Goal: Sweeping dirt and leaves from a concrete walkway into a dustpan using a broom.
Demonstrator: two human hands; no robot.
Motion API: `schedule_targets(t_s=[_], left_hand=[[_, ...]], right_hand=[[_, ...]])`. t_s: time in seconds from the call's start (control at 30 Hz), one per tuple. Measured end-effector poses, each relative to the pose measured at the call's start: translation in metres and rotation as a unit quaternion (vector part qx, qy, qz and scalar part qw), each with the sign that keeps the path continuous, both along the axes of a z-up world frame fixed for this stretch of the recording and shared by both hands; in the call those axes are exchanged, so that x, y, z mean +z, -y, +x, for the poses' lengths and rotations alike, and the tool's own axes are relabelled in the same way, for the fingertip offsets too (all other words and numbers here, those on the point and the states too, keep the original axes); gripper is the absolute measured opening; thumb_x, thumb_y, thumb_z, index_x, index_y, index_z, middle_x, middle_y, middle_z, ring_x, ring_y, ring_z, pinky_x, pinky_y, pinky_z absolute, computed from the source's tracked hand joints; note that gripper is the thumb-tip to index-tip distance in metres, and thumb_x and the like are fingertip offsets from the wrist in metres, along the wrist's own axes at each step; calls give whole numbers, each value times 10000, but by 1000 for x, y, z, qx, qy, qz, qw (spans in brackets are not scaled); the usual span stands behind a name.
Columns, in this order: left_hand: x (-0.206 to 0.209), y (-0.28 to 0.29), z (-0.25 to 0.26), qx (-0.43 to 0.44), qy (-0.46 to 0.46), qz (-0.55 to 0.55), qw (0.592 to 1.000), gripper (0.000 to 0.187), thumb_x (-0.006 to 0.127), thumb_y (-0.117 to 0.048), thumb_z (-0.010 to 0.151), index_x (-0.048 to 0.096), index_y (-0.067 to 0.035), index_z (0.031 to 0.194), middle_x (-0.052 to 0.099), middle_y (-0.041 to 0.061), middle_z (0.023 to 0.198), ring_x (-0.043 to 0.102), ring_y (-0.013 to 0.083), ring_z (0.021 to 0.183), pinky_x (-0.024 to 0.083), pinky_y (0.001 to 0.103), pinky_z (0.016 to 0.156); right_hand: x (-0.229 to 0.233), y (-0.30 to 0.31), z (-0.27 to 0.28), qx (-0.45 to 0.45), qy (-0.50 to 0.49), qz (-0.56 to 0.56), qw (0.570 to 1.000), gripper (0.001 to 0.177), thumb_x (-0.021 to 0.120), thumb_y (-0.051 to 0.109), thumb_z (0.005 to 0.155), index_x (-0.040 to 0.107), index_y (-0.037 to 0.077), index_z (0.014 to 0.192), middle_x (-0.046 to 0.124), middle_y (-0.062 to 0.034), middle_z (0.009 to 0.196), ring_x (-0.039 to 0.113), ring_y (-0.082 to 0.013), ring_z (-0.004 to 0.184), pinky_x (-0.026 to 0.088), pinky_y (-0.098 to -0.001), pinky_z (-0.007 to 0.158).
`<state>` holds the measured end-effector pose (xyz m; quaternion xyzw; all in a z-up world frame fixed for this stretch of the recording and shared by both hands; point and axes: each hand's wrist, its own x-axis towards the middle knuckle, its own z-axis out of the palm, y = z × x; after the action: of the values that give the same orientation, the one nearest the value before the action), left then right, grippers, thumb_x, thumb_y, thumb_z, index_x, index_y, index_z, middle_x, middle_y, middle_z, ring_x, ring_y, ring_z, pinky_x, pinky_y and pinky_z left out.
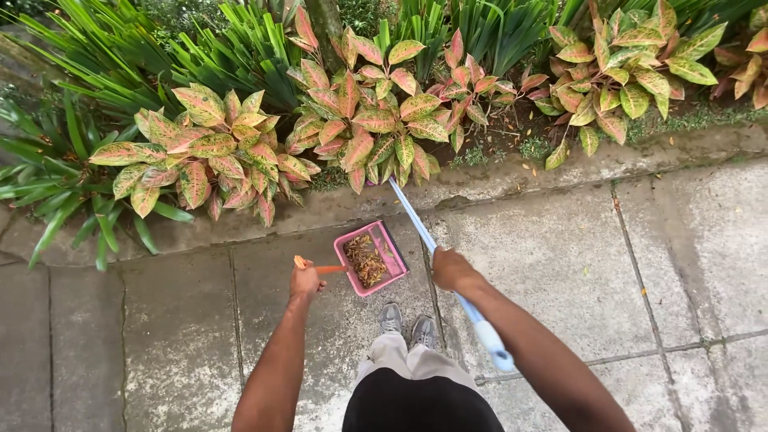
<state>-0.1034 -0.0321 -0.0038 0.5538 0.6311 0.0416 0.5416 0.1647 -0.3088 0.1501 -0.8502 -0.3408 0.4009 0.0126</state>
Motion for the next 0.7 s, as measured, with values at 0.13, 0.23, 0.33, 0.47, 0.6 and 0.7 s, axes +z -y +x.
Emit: schedule_targets(t_s=[0.13, 0.23, 0.33, 0.47, 0.6, 0.7], left_hand=[[6, 8, 9, -13, -15, 4, 1000, 364, 416, -335, 1081, 530, 9, 1112, 648, 148, 723, 659, 244, 477, 495, 362, 390], [7, 12, 20, -43, -25, 9, 999, 318, 417, -304, 1063, 531, -11, 1116, 674, 155, 700, 668, 234, 473, 505, 361, 389], [5, 19, 29, -45, -18, 6, 999, 322, 413, -294, 1066, 541, 0, 1095, 672, 145, 695, 671, 229, 476, 505, 353, 388], [4, 16, 28, -54, -22, 7, 998, 336, 420, -288, 1067, 559, 19, 1083, 674, 154, 694, 668, 230, 491, 497, 349, 396], [9, 14, 31, -84, -11, 14, 996, 322, 418, -275, 1059, 529, 25, 1094, 673, 138, 707, 681, 224, 504, 500, 351, 406], [-2, 7, 35, -73, -48, -4, 996, 324, 420, -287, 1070, 544, 10, 1101, 677, 149, 706, 671, 227, 506, 499, 351, 413]], right_hand=[[-11, 32, -9, 105, 1, -47, 993, 285, 577, 57, 873, 690, -62, 1106, 729, -291, 1072, 732, -391, 1043, 598, -443, 908], [82, 69, -7, 23, -64, -65, 996, 316, 580, 76, 902, 618, -36, 1195, 693, -254, 986, 721, -374, 914, 602, -466, 835], [177, 95, -6, -53, -132, -101, 985, 331, 509, 161, 990, 578, 14, 1278, 760, -269, 877, 760, -346, 815, 568, -464, 803], [158, 120, -6, -146, -104, -114, 977, 495, 503, 209, 1008, 432, 84, 1482, 741, -243, 991, 763, -365, 873, 585, -476, 793], [40, 145, 7, -96, -9, -51, 994, 475, 493, 113, 973, 470, -82, 1406, 726, -294, 1023, 730, -403, 926, 586, -488, 808], [25, 128, 3, -85, -16, -70, 994, 568, 496, 50, 934, 363, -129, 1456, 705, -322, 1032, 728, -423, 947, 608, -486, 801]])
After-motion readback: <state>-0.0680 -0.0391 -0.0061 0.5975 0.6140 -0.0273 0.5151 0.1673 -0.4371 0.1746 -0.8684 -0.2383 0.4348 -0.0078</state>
